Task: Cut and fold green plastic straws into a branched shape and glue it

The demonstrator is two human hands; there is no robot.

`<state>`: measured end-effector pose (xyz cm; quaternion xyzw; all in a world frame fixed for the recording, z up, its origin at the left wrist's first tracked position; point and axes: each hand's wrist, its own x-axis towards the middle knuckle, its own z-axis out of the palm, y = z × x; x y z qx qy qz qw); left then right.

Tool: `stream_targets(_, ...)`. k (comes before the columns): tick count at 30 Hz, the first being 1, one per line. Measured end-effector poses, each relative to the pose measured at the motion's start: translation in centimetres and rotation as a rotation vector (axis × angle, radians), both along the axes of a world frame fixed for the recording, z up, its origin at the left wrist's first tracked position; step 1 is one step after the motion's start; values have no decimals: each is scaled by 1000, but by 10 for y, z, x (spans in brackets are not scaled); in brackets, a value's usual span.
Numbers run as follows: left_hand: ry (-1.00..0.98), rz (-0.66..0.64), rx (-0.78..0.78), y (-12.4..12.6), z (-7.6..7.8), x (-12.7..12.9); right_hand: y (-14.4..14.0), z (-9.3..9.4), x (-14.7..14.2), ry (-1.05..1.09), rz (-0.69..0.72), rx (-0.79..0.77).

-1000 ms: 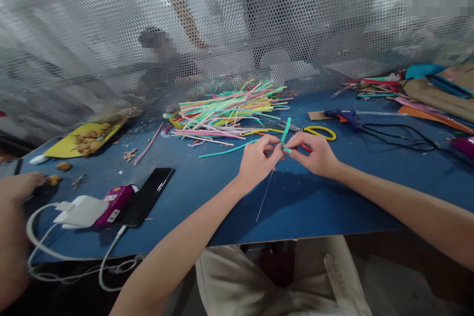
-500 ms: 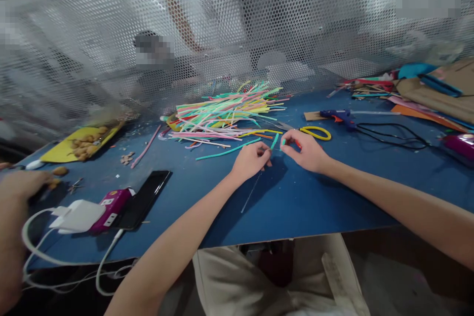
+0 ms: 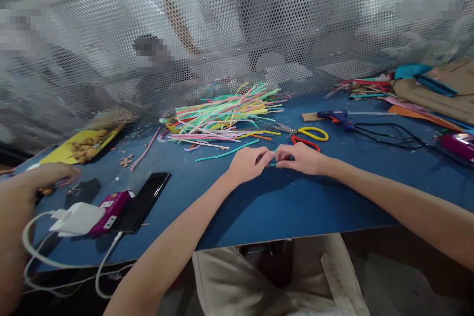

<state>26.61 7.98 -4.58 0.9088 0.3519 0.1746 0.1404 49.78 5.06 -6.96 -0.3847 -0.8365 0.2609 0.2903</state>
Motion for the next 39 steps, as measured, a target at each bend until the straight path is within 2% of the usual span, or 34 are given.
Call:
stream_targets(2,32,-111,-8,0,-3,0,1,1,4,19,-89,-11)
stream_targets(5,42,-190,-5,2,-10,0,2,2,8,27,-107,-14)
stream_targets(12,144,-232,134,5,-14,4,-3,7,4,54,-77,-17)
stream_targets(16,160,-190,178,2,-15,5,0,10,4,41,-82,33)
stream_targets(20,112,-171,170,4,-19,4,11,9,19,-82,-256,164)
stream_targets(24,86,-174,145,5,-21,3,26,-3,50,-312,-484,282)
stream_targets(27,68,-158,146,3,-20,3,37,-13,71,-480,-600,210)
stream_targets(29,69,-154,147,2,-19,4,42,-15,79,-547,-606,141)
stream_targets(37,-48,-85,119,0,-14,5,38,8,92,-637,-541,-161)
stream_targets(39,-69,-54,121,0,-13,5,35,12,97,-715,-531,-181)
